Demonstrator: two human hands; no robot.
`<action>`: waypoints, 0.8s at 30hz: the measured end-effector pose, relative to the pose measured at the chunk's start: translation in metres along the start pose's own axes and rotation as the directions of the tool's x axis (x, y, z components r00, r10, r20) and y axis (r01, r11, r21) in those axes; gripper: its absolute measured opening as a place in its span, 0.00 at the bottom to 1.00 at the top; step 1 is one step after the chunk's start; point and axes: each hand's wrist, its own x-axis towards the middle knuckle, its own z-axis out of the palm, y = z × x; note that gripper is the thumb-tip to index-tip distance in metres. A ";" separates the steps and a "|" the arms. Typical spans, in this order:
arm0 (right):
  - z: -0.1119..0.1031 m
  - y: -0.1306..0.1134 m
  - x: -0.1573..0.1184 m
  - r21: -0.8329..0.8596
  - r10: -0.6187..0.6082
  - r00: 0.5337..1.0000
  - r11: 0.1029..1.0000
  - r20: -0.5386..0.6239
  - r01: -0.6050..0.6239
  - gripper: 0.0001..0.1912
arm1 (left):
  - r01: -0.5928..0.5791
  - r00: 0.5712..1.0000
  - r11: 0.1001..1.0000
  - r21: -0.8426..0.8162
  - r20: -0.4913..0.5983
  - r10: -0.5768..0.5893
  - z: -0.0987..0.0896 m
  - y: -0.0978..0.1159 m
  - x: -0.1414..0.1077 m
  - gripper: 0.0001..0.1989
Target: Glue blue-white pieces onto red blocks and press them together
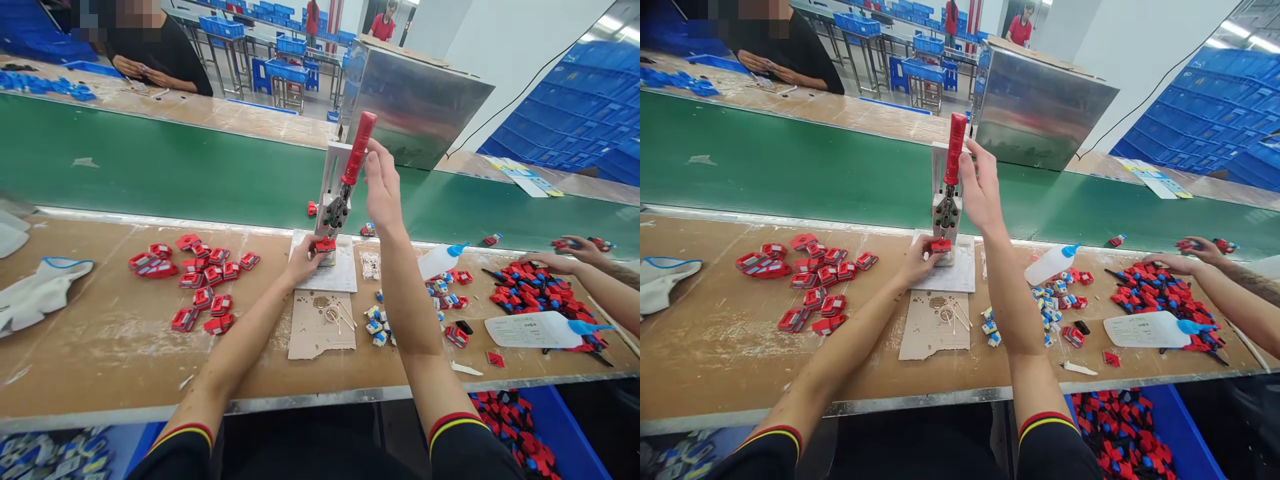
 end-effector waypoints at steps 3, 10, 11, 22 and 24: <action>-0.001 -0.031 -0.016 0.013 0.042 0.999 0.999 0.015 -0.042 0.36 | -0.004 1.000 1.000 -0.020 -0.001 0.004 0.003 0.000 0.000 0.16; 0.005 -0.045 -0.023 0.091 0.090 0.987 0.991 0.130 -0.102 0.43 | -0.013 1.000 0.999 -0.043 0.008 0.013 0.002 -0.004 0.002 0.17; 0.004 -0.047 -0.022 0.101 0.084 0.988 0.990 0.132 -0.097 0.44 | -0.013 1.000 0.999 -0.046 0.009 0.014 0.002 -0.005 0.002 0.17; 0.003 -0.083 -0.111 0.504 0.489 0.837 0.674 0.245 -0.541 0.26 | -0.029 0.999 0.998 -0.047 0.014 0.030 0.002 0.002 -0.001 0.17; 0.009 -0.087 -0.119 0.465 0.477 0.732 0.569 0.486 -0.679 0.29 | -0.031 0.999 0.999 -0.041 0.011 0.032 0.002 0.002 -0.002 0.17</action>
